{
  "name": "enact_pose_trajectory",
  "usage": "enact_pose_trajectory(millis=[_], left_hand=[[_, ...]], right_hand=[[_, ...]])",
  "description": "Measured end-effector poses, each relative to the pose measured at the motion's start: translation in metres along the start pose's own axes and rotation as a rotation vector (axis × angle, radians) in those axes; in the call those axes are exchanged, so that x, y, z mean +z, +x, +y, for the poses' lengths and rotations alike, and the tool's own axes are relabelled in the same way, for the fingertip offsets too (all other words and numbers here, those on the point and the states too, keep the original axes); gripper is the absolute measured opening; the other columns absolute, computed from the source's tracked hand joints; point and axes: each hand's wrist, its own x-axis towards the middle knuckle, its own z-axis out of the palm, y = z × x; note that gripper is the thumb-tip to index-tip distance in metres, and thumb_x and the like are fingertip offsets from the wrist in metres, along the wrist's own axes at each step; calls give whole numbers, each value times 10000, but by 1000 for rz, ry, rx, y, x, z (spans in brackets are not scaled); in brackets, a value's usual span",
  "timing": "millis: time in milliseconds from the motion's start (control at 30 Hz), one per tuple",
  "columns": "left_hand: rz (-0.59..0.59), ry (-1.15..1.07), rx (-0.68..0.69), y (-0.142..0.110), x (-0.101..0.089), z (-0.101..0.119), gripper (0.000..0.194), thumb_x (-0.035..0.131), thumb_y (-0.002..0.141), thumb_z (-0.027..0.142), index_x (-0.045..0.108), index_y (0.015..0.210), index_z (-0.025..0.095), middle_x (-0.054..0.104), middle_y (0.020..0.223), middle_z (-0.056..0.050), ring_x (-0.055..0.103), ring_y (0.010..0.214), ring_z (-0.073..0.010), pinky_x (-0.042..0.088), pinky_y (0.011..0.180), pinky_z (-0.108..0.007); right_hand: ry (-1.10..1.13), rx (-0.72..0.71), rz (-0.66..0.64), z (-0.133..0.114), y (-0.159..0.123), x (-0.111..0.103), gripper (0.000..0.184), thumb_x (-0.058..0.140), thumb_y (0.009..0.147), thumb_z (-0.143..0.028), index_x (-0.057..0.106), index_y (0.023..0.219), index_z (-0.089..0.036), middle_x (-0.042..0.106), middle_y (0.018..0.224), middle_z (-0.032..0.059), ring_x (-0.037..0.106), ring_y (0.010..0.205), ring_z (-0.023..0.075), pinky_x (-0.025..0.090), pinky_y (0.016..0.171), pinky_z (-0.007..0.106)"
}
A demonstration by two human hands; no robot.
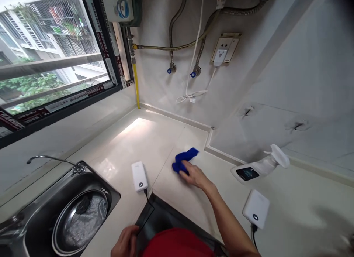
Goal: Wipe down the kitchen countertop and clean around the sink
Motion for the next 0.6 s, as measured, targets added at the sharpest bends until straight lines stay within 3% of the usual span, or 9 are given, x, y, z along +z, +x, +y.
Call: enact_pose_trajectory(millis=[67,200,333,500,600], left_hand=[[22,6,-78,5,0,3,305,464,924,374,757,968,301,785,978,-29,761,873,-207,644,770,-287],[9,-8,-219,25,3,12,368,431,913,459,733,992,264,781,1011,-56,750,857,-224,634,769,-332],[-2,-2,-345,75,11,15,520,392,926,555,656,1202,204,736,1098,-104,706,797,-230,611,779,-394],[44,202,-393,153,31,28,747,449,913,556,442,1482,71,548,1392,-237,551,1280,-372,479,1100,-548],[-17,350,-459,181,47,45,815,491,932,555,305,1588,109,500,1413,-247,504,1300,-410,451,1097,-583]], right_hand=[[-155,-42,-109,13,-11,14,405,568,933,-475,744,1182,-209,717,1296,140,674,1186,310,487,1086,503],[-252,4,30,34,-13,44,471,439,1001,-375,646,1379,-183,604,1472,155,576,1339,303,388,1171,537],[-364,107,91,48,6,66,558,455,986,-414,552,1477,-169,508,1562,173,454,1432,374,242,1196,674],[-397,117,148,63,14,88,499,432,975,-333,611,1410,-167,546,1535,148,417,1458,349,231,1210,629],[-383,95,212,69,11,95,471,435,971,-314,650,1363,-167,591,1491,135,457,1427,331,262,1211,583]])
